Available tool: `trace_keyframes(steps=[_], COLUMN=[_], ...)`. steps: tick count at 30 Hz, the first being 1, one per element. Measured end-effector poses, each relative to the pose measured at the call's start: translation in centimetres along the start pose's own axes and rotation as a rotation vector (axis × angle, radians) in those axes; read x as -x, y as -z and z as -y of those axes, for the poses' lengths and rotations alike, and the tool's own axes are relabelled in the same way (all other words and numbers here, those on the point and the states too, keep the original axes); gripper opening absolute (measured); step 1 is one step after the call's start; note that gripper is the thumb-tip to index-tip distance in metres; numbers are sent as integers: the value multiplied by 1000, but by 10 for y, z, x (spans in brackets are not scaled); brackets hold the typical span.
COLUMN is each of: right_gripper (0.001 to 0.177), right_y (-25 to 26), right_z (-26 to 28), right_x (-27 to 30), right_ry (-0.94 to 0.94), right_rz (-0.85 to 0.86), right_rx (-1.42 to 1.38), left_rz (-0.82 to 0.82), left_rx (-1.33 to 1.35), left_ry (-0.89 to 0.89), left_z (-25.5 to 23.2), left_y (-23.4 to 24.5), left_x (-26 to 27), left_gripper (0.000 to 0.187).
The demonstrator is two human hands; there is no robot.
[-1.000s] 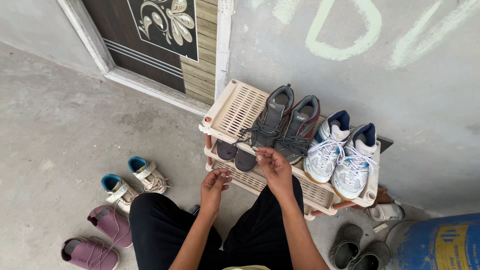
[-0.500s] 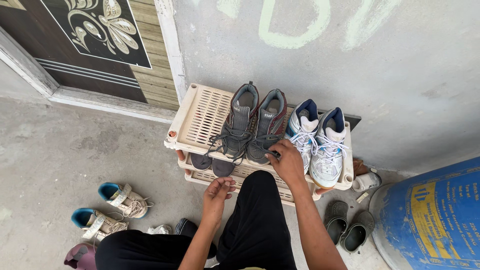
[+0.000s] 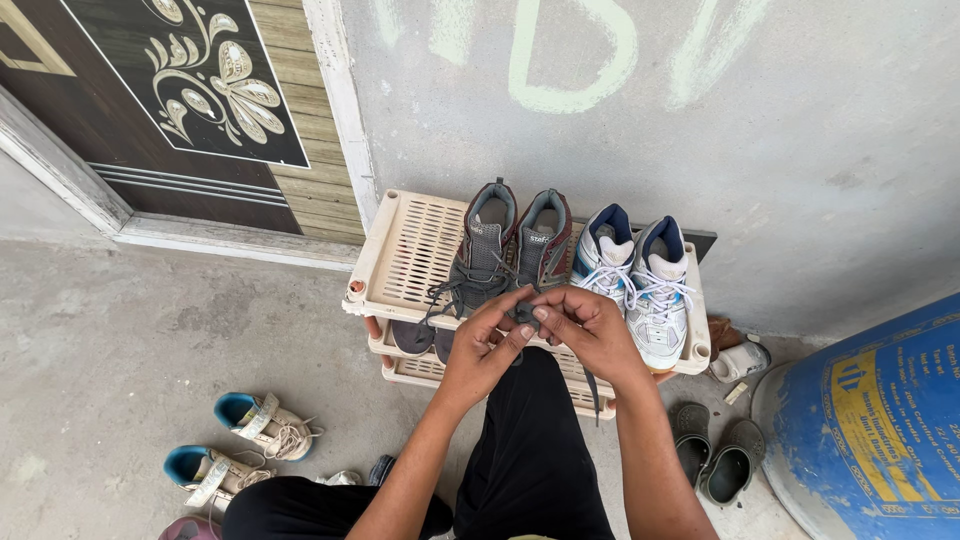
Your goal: The person unlaces a pair of white sneakers, then a pair of purple slip-on shoes, and finally a pair of grey sneakers. They then re-lace the white sneakers and the grey sneakers, tying the laces on each shoe.
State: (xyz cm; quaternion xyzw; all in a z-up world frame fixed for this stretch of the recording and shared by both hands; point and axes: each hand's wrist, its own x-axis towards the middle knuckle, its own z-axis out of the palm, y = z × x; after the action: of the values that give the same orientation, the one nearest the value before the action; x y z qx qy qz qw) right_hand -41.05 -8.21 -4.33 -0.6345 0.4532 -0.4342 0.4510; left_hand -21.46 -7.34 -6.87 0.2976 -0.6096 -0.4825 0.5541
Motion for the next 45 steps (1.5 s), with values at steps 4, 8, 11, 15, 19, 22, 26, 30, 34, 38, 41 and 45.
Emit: trace_keyframes(steps=[4,8,11,15,19,22,26,30,34,38,41,45], right_gripper=[18,25,24,20,20,16,12,11,11,12,11,16], right_y=[-7,0,6,5,-6,-30,-80,-96,-86,-82,-79,-71], right_z=[17,16,7,-8,-18,-18,-3,21,33,23,3,-34], right_x=[4,8,11,11,11,23,50,55,48,45,44,39], right_ry=[2,-81,-79,-84,-57,-48,-19,47,94,57,275,78], right_rz=[45,150,196,205,207,297,466,286,184,90,-2,36], right_rx=[32,-39,24,56,-10,-221,-180,-26,55,161,65,-634], left_rz=[23,-247,-445,-573,-558,-431,-55,37,-76,-85,-116,-56], left_rx=[167,126,174,230,121,-168,-88,324,305,280,250,176], left_ry=[72,73,115,154,179,170,-47,257,373,403,482,590], left_z=[0,11,17,21,14,-4,-18,-2,17,24,29,42], left_y=[9,48,83,107,106,103,90,64,53,48,49,41], left_x=[4,16,32,56,72,83,96,102,101,101,98,92], left_gripper=[33,18,17,18,28,42,64,46,33,25,20,29])
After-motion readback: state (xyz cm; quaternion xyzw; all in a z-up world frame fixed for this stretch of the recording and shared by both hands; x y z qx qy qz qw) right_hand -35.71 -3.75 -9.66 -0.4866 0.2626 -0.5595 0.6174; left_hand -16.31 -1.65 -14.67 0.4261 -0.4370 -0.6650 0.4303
